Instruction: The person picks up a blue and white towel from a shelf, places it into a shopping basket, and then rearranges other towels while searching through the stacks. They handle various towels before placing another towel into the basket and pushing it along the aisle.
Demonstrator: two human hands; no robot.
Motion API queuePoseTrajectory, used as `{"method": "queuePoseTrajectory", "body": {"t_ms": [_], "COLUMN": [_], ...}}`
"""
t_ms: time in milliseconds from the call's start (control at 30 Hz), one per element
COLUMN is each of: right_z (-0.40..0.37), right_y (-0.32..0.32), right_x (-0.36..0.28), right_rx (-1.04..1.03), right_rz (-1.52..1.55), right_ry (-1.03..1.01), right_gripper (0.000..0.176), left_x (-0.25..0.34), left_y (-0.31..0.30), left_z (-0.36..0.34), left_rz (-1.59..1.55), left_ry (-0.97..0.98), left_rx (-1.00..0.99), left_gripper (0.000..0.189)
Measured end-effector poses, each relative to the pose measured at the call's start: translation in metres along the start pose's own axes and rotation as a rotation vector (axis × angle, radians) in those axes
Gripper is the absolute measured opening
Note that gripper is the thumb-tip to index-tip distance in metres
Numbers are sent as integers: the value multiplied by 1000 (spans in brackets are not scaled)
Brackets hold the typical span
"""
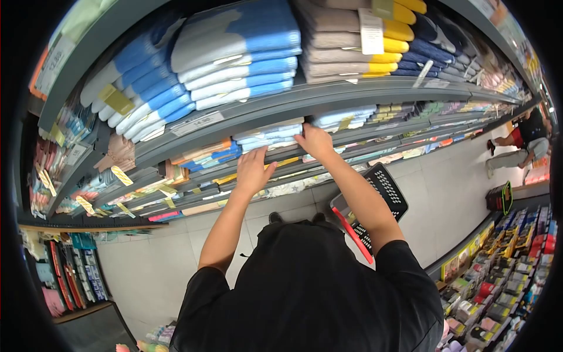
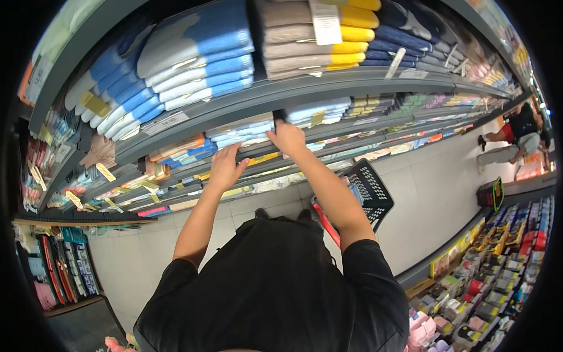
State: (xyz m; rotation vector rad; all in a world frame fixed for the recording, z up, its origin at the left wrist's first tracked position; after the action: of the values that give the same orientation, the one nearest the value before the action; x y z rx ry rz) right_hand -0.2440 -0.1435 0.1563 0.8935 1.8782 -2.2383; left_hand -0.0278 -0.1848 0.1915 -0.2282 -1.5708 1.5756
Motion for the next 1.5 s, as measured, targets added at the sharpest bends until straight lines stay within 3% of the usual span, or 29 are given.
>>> {"method": "queuePoseTrajectory", "body": {"t_ms": [133, 433, 667, 1100, 1233, 1333, 1433, 1500], "right_z": [5, 17, 4, 3, 0, -13, -23, -33], "right_y": [0, 8, -7, -2, 3, -11, -18, -24], "right_x": [-3, -5, -8, -6, -2, -6, -4, -7], "right_rx": [-194, -277, -129, -144, -66, 67, 218, 261], "right_rz": [32, 84, 134, 76, 55, 27, 172, 223], "right_ry": [46, 132, 128, 8, -41, -119, -117, -119], "right_gripper": [48, 31, 30, 27, 23, 35, 34, 52], "left_x": [0, -8, -3, 10, 1, -20, -31, -33], "left_y": [5, 20, 30, 38, 36, 31, 14, 6], "left_z": [4, 6, 4, -4, -7, -10, -18, -15], "left_rz": [-92, -51, 85, 288, 249, 12, -135, -148], "left_ry": [-112, -229, -211, -343, -270, -199, -209, -208], "left_rx": [-38, 10, 43, -32, -46, 9, 129, 173], "left_gripper": [47, 43, 50, 74, 76, 75, 73, 75]}}
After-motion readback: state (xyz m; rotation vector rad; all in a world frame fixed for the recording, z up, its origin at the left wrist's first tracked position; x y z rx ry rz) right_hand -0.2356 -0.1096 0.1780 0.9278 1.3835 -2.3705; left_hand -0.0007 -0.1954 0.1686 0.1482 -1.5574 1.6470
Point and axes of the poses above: each hand's wrist, its own z-axis towards the middle knuckle, its own y-axis out of the palm, x = y × z, the point moved 7 cm from there along z, towards the middle knuckle, and after that the axes turned 8 degrees about -y, right-handed, at the moved point
